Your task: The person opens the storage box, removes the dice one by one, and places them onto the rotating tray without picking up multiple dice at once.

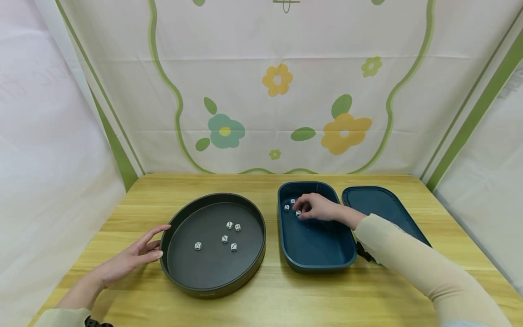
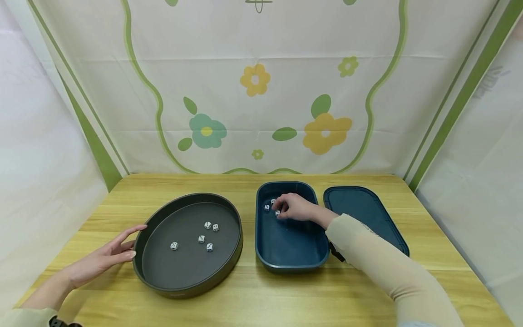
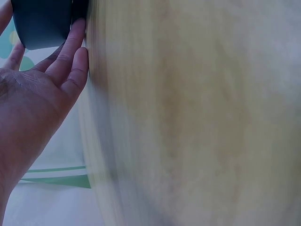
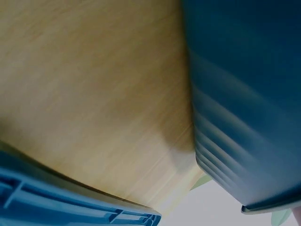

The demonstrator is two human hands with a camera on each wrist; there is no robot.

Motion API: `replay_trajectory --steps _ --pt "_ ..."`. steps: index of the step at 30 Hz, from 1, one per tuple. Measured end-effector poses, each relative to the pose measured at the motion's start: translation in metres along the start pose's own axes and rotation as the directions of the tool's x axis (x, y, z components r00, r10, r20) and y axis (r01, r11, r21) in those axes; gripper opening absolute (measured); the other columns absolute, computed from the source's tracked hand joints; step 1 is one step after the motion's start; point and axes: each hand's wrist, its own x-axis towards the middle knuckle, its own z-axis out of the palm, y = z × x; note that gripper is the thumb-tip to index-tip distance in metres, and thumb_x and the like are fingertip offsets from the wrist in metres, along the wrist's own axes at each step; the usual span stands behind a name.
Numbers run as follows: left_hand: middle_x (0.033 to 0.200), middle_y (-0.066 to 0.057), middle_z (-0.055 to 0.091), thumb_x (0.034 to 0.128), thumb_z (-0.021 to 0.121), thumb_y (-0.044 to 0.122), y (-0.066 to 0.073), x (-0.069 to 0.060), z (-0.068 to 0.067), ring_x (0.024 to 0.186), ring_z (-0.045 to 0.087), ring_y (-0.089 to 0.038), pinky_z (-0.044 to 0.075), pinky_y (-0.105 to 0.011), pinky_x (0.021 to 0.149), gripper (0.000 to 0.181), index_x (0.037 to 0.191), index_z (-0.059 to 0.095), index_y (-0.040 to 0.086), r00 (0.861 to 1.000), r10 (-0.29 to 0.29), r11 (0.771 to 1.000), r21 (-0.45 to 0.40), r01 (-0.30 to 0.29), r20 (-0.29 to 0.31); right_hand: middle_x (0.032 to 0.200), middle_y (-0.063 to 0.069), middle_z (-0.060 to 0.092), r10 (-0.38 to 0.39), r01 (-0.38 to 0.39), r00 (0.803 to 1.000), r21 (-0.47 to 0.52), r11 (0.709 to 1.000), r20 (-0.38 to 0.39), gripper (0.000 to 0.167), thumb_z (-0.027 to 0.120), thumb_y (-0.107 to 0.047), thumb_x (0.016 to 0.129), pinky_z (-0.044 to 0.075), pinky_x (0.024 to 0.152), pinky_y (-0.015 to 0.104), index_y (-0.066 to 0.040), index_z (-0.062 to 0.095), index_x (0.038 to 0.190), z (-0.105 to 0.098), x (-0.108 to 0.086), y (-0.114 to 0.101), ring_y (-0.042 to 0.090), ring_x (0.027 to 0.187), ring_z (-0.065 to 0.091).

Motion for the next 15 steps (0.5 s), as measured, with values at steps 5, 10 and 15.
replay_trajectory --steps 5,10,15 --pt "0.155 -0.029 0.006 0.1029 0.046 0.012 -0.0009 0.0001 0.0001 0.136 0.008 -0.055 0.036 -0.048 0.096 0.063 0.156 0.013 0.019 1.000 0.003 1.000 0.000 -0.003 -0.004 0.101 0.004 0.065 -0.001 0.001 0.999 -0.001 1.000 0.046 0.019 0.069 -0.002 0.088 0.050 0.074 0.027 -0.001 0.069 0.107 0.0012 0.0003 0.0019 0.011 0.083 0.061" --pt "0.155 -0.029 0.007 0.1029 0.046 0.012 -0.0007 0.0000 0.0001 0.136 0.009 -0.054 0.037 -0.045 0.095 0.063 0.156 0.013 0.019 1.000 0.007 1.000 0.000 -0.007 -0.005 0.096 0.003 0.066 -0.038 0.037 0.997 0.008 0.999 0.067 0.017 0.067 0.004 0.087 0.050 0.073 0.026 -0.001 0.071 0.103 0.0016 -0.0005 0.0020 0.011 0.081 0.061" --pt "0.154 -0.030 0.008 0.1028 0.047 0.012 -0.0010 0.0002 0.0001 0.136 0.010 -0.054 0.037 -0.046 0.095 0.063 0.156 0.013 0.019 1.000 0.006 1.000 0.001 -0.006 -0.008 0.090 0.001 0.065 -0.040 0.039 0.997 0.013 0.999 0.069 0.013 0.070 0.003 0.086 0.050 0.072 0.026 -0.004 0.071 0.098 0.0029 -0.0006 0.0026 0.010 0.079 0.059"
